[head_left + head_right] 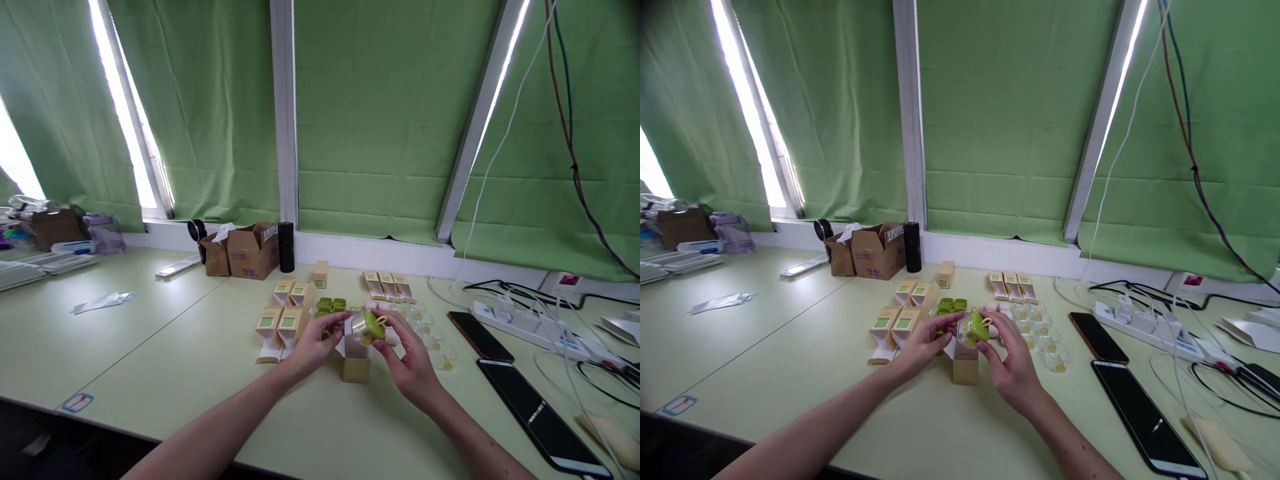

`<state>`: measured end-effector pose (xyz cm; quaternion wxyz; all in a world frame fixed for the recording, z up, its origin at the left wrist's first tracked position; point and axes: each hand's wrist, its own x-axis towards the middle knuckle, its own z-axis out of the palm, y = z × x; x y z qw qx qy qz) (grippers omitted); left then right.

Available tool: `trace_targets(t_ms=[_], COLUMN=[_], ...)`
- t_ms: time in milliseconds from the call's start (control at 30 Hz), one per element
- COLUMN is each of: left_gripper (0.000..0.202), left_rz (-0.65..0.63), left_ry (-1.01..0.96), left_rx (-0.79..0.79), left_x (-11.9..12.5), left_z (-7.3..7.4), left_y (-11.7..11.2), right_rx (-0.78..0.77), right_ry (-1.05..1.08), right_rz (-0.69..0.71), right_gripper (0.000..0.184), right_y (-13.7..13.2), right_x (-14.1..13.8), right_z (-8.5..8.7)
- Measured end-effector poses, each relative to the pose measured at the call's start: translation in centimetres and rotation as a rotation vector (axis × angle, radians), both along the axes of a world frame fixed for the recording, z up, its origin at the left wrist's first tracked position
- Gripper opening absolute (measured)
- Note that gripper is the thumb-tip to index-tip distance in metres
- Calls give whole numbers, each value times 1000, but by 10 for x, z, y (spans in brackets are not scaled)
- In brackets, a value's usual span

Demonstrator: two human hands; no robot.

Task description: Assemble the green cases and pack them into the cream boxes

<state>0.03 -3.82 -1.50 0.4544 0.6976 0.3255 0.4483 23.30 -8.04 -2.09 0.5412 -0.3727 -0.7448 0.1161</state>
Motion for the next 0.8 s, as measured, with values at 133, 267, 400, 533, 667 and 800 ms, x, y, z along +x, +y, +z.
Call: trace_targets(t_ms=[133,267,400,533,667,800], left_gripper=[49,51,51,50,49,49], left_rz=[-7,-9,-19,-16,-9,-8], left_ry=[-6,-2,-6,-16,-24,-28], left_rx=[22,26,21,11,5,4], left_x=[0,0,-1,0,0,0], left_z=[-1,-4,-4,-4,-4,-5], left_y=[1,3,4,3,2,2], right_rx=[13,53,79,73,78,82], right_ry=[-67,-88,-129,-201,-305,-373], right_rz=[-12,-53,-103,-124,-114,-84], right_gripper=[43,41,40,41,38,35], right_y=[3,5,8,10,9,6], right_x=[-3,0,7,12,11,7], right_z=[-6,-7,-6,-6,-4,-3])
